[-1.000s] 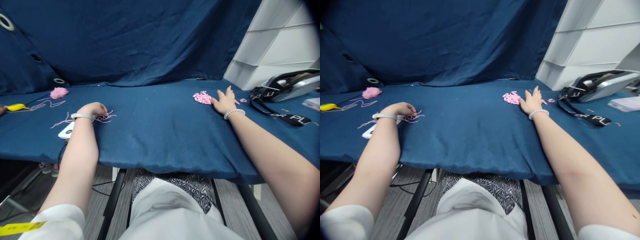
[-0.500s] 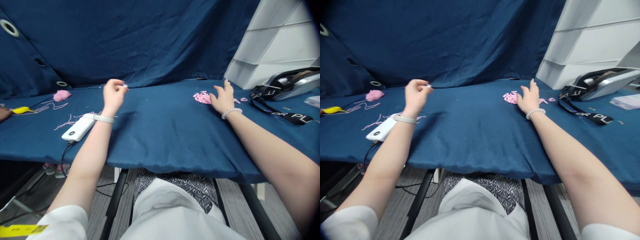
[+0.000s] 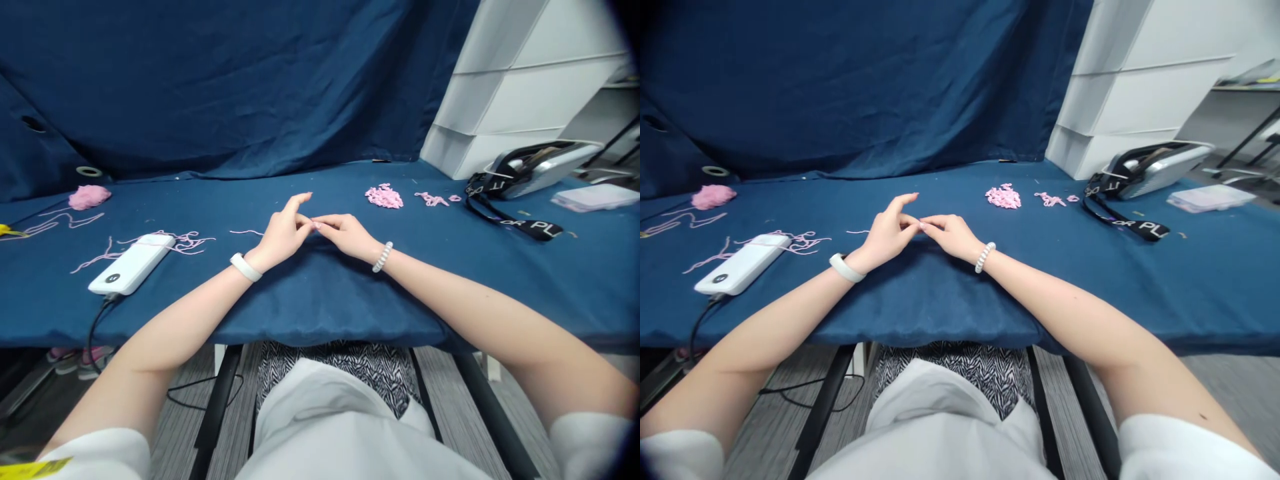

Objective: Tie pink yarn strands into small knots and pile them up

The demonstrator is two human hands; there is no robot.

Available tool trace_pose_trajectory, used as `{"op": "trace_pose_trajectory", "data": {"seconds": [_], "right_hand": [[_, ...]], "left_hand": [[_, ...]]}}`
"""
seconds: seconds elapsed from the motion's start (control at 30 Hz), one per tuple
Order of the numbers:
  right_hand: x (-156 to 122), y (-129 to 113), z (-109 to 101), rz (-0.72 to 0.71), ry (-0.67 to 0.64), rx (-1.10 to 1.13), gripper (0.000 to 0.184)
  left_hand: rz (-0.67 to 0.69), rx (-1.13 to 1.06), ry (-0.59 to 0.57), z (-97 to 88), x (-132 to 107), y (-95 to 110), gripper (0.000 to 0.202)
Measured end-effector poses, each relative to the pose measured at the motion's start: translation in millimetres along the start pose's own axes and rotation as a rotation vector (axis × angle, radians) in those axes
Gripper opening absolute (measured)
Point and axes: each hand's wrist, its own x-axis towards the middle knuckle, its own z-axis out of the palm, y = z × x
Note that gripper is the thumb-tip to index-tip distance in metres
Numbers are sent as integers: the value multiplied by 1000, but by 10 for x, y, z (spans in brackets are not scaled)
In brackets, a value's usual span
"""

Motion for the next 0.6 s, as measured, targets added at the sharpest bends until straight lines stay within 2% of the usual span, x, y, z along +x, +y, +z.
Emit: {"op": "trace_pose_trajectory", "data": {"seconds": [0.1,0.23,0.33,0.43,0.5,0.6], "right_hand": [[-6,10,-55,36,93,-17,29],[-55,-8,-128,70,177,-50,19],[-95,-18,-188,65,207,-67,18],[-107,-26,-264,53,263,-68,22],[-100,-43,-314,73,313,28,25],[-88,-88,-388,220,384,380,27]], "left_hand": [[9,21,24,29,20,88,53],[48,77,-37,73,96,141,45],[56,102,-90,95,165,169,40],[70,105,-90,93,178,180,26],[83,133,-95,75,147,157,17],[74,165,-118,25,95,55,16]]}}
